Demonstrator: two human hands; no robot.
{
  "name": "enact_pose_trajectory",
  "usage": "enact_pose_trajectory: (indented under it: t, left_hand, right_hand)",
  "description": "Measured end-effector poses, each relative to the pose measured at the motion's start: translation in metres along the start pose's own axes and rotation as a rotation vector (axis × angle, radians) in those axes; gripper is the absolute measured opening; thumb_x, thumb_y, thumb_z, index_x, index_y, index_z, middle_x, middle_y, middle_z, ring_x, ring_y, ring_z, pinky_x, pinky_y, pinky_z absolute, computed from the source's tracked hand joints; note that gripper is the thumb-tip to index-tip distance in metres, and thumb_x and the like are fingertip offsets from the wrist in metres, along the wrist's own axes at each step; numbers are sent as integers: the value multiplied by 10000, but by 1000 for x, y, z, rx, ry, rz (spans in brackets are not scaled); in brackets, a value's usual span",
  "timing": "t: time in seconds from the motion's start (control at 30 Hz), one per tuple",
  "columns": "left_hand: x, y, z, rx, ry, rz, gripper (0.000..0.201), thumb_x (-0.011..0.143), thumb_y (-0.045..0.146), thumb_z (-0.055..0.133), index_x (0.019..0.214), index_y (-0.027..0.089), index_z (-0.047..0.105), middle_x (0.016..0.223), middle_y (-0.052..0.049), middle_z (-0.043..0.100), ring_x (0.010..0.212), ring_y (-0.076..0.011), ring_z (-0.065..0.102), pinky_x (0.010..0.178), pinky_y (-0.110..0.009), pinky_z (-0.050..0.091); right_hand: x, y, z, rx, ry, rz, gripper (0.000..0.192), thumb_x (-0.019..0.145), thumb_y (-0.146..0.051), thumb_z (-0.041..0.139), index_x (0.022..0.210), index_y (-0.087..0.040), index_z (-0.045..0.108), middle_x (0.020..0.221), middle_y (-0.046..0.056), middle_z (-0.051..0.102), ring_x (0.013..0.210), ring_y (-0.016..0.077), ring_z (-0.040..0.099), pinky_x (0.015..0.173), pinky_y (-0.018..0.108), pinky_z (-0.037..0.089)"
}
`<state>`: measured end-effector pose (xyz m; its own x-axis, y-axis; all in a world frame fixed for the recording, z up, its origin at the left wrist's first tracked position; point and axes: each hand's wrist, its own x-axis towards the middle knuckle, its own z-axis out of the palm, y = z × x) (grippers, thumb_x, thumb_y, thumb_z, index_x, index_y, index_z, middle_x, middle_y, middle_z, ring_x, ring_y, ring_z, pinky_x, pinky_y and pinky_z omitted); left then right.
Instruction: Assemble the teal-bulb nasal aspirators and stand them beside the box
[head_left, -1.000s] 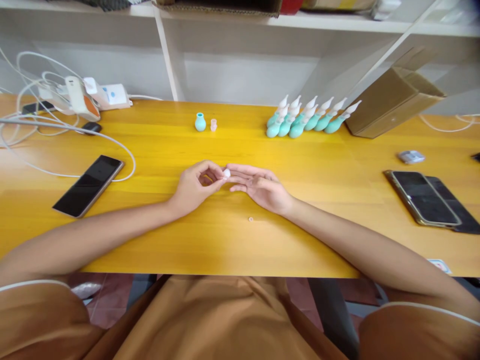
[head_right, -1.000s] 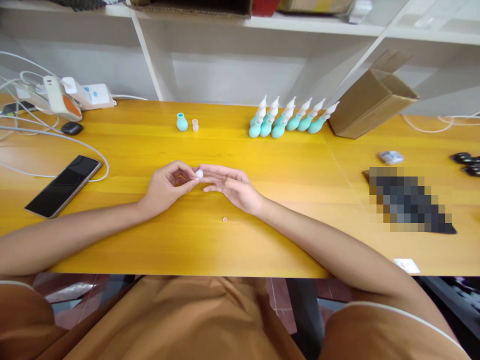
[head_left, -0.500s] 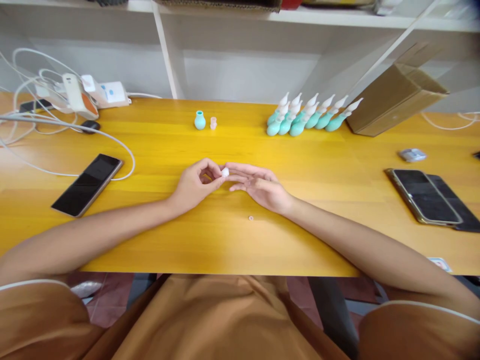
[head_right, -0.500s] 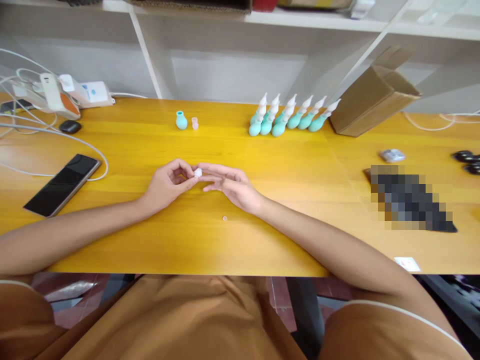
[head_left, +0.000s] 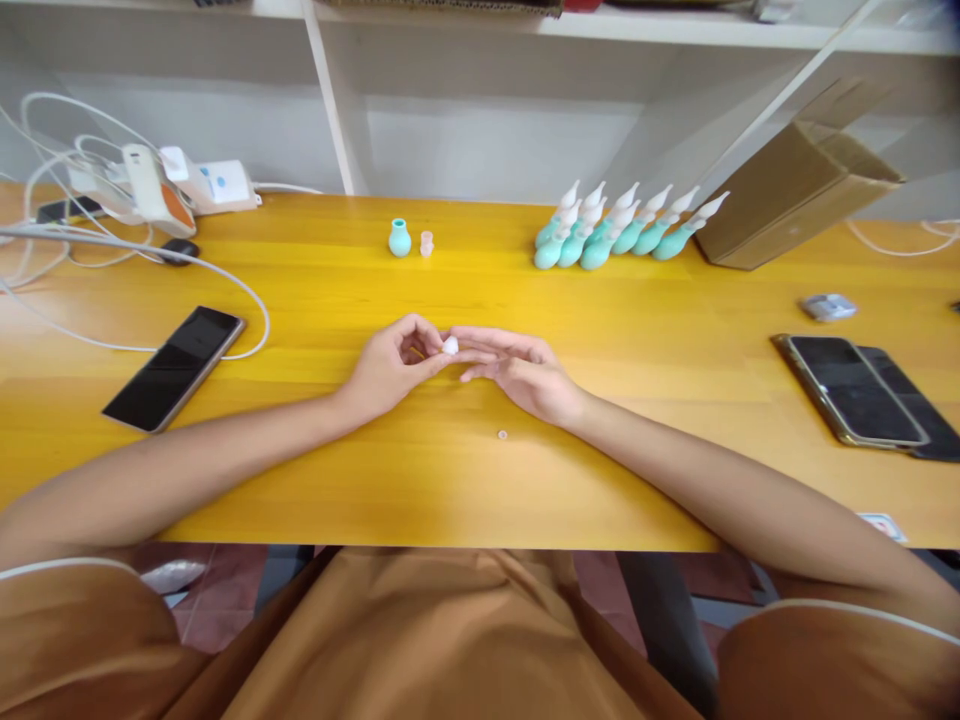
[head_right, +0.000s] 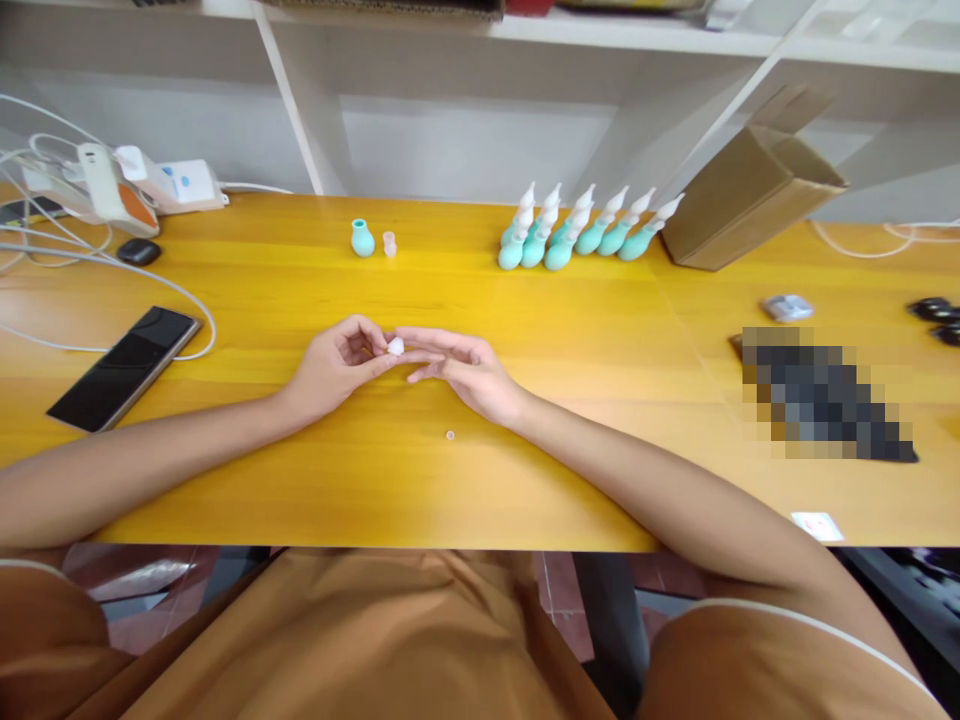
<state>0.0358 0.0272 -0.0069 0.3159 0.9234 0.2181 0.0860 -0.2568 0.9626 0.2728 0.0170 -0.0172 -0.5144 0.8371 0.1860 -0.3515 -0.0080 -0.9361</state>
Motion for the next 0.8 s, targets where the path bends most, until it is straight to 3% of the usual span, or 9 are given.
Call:
enact_pose_trajectory:
  t: [0.27,0.63,0.8]
  left_hand:
    - [0,1,1,-9,3,-7,368,830,423,922,906,196,642,906,-12,690,854,-156,653,768,-294,523]
    - [-1,3,0,8,1,-7,379,833,435,920,903,203,629,886,-6,675,827,-150,629,748,-287,510]
    - [-1,1,0,17,-11,17,298,841,351,868,936,205,626,924,-13,680,858,-156,645,761,-289,526]
  right_hand:
    - [1,0,0,54,9,29,448,894,-269,788,1339,-274,845,1449,87,798,1309,279,777,980,357,654]
    - [1,-1,-5,58,4,68,446,887,-292,761,1325,-242,831,1419,105,809,1281,281,785,1022,396,654]
    - [2,2,-4,-112,70,6,382,938,-317,723,1303,-253,818,1344,88,832,1240,269,794,1094,452,627]
